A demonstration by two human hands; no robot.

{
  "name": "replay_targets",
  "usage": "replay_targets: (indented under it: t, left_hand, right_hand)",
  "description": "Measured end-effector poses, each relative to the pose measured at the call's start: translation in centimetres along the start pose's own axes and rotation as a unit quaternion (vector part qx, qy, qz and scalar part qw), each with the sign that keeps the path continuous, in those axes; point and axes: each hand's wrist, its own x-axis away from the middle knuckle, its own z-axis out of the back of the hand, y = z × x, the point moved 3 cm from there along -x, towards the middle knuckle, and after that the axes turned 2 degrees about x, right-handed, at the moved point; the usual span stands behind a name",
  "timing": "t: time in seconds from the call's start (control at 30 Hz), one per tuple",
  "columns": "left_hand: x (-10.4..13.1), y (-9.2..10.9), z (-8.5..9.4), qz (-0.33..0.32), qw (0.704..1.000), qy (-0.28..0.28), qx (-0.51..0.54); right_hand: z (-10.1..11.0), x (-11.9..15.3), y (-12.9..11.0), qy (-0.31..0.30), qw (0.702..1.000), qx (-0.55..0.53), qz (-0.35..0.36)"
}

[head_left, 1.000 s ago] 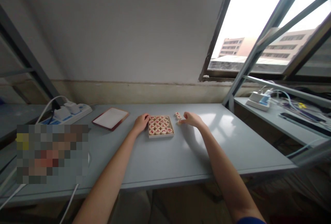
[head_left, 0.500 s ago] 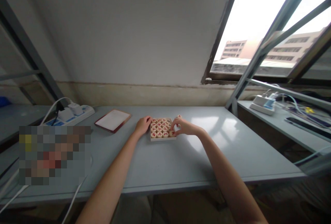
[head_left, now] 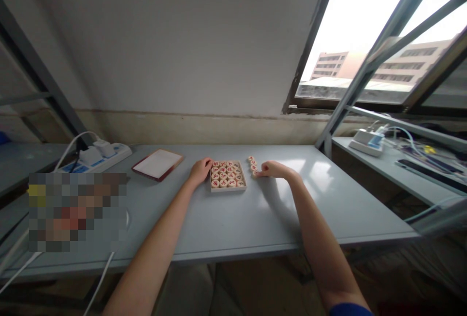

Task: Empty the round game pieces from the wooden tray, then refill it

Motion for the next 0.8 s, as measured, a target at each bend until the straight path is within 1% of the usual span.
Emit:
replay_targets:
  t: [0.07,0.1,0.13,0.2,0.23,0.27,0.3,0.37,0.43,0.5,0.57,0.7,0.8]
  left_hand:
    - [0.0,0.0,0.0,0.002,1.0,0.0,-0.004]
    - [0.0,0.1,0.0,0.007,1.0,-0.001,-0.008]
    - [0.0,0.1,0.0,0.012,1.0,-0.002,-0.011]
    - [0.0,0.1,0.0,0.021,1.0,-0.006,-0.017]
    - [0.0,0.1,0.0,0.022,1.0,-0.007,-0.017]
    - [0.0,0.1,0.0,0.021,1.0,-0.008,-0.016]
    - [0.0,0.2,0.0,0.019,1.0,-0.009,-0.015]
    - [0.1,0.2,0.0,0.015,1.0,-0.007,-0.014]
    - [0.1,0.2,0.0,0.013,1.0,-0.005,-0.017]
    - [0.1,0.2,0.0,0.012,1.0,-0.004,-0.017]
    - [0.1,0.2,0.0,0.013,1.0,-0.002,-0.015]
    - [0.2,0.2,0.0,0.013,1.0,0.001,-0.019]
    - [0.2,0.3,0.1,0.008,1.0,0.001,-0.019]
  right_hand:
    - [0.1,-0.2,-0.4,0.036,0.999,0.002,0.015]
    - [0.2,-0.4,-0.8,0.072,0.997,-0.002,0.024]
    - [0.3,-0.5,-1.3,0.124,0.992,-0.005,0.025]
    - [0.0,-0.7,-2.3,0.241,0.971,0.004,0.009]
    - [-0.4,-0.8,-2.8,0.284,0.959,0.018,-0.001]
    - [-1.0,-0.9,-3.4,0.307,0.951,0.035,-0.003]
    - [-1.7,-1.1,-4.0,0.308,0.95,0.052,0.006]
    - [-3.1,-1.5,-5.0,0.282,0.955,0.077,0.042]
    - [-3.9,-1.7,-5.5,0.267,0.956,0.094,0.073]
    - [-4.2,-1.8,-5.6,0.27,0.953,0.104,0.088]
    - [-4.2,-2.0,-5.4,0.261,0.956,0.103,0.086]
    - [-4.6,-2.7,-4.8,0.197,0.974,0.079,0.075]
    - [-4.9,-3.4,-4.2,0.185,0.976,0.065,0.094]
